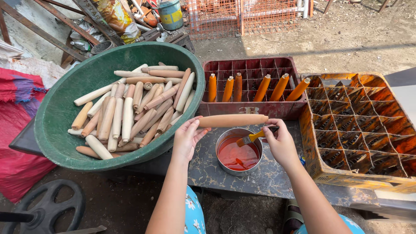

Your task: The person paints cylindrical wooden handles with orange paint using a brush. They dip the brush into a metal can of paint, coat each handle, and place the finished pieces into a red crate. The process is repeated for multiple handles taken from a green basin.

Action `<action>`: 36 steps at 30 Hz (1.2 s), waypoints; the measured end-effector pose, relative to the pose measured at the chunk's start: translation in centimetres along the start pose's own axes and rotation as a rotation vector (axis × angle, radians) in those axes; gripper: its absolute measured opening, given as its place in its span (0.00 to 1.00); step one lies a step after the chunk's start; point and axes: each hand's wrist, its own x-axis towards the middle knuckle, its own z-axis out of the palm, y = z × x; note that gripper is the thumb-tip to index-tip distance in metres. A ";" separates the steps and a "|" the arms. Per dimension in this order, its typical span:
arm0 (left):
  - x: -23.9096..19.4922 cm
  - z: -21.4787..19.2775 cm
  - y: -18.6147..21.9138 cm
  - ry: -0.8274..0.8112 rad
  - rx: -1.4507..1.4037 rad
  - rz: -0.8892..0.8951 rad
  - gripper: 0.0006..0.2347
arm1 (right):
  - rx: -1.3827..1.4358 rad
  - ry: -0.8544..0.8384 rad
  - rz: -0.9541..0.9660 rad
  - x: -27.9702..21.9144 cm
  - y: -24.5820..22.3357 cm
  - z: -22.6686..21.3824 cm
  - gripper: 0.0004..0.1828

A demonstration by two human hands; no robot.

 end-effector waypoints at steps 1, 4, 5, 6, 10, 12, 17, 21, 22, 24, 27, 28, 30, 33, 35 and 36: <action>0.2 -0.1 -1.2 -0.014 -0.048 -0.042 0.13 | 0.026 0.001 -0.010 0.0 -0.1 0.0 0.17; 0.4 -0.5 -4.2 -0.059 -0.148 -0.176 0.14 | 0.163 0.006 -0.021 -0.2 0.1 0.1 0.20; 0.6 -0.3 -5.1 -0.084 -0.162 -0.218 0.14 | 0.240 0.012 -0.021 -0.3 0.1 0.0 0.21; 1.2 0.1 -5.6 -0.117 -0.178 -0.246 0.14 | 0.317 0.020 -0.038 0.2 -0.1 -0.1 0.21; 1.1 1.5 -7.6 -0.182 -0.068 -0.315 0.14 | 0.369 0.019 -0.060 0.5 -0.4 -0.7 0.20; 0.8 1.9 -8.3 -0.206 -0.007 -0.265 0.14 | 0.307 0.017 -0.086 0.2 -0.3 -0.7 0.20; 0.4 2.2 -9.0 -0.164 0.204 -0.216 0.15 | 0.139 -0.005 -0.037 -0.3 -0.6 -0.6 0.24; 0.8 2.0 -9.7 -0.197 0.299 -0.152 0.14 | 0.152 0.006 -0.065 -0.7 -0.9 -0.6 0.24; 0.9 2.0 -9.7 -0.205 0.306 -0.144 0.14 | 0.136 0.011 -0.058 -0.7 -1.1 -0.6 0.23; 1.0 2.0 -9.6 -0.220 0.322 -0.130 0.15 | 0.106 0.023 -0.044 -0.9 -1.5 -0.5 0.20; 0.9 2.2 -7.8 -0.266 0.344 -0.082 0.15 | 0.138 -0.001 -0.041 -1.3 -2.3 -0.2 0.21; 0.5 2.5 -6.8 -0.201 0.458 0.056 0.14 | 0.110 0.002 -0.053 -1.5 -2.6 0.0 0.21; -0.6 3.6 -4.2 -0.064 0.684 0.337 0.12 | 0.058 0.012 -0.086 -1.6 -3.5 0.1 0.20; -2.1 7.2 -0.6 -0.122 0.939 0.676 0.09 | -0.109 0.004 -0.150 -1.7 -4.3 0.2 0.21; -2.9 10.1 1.0 -0.169 1.111 0.838 0.09 | -0.165 0.007 -0.137 -2.3 -4.1 0.6 0.21; -3.0 11.5 1.8 -0.192 1.195 0.927 0.10 | -0.195 0.009 -0.139 -2.4 -4.2 0.6 0.21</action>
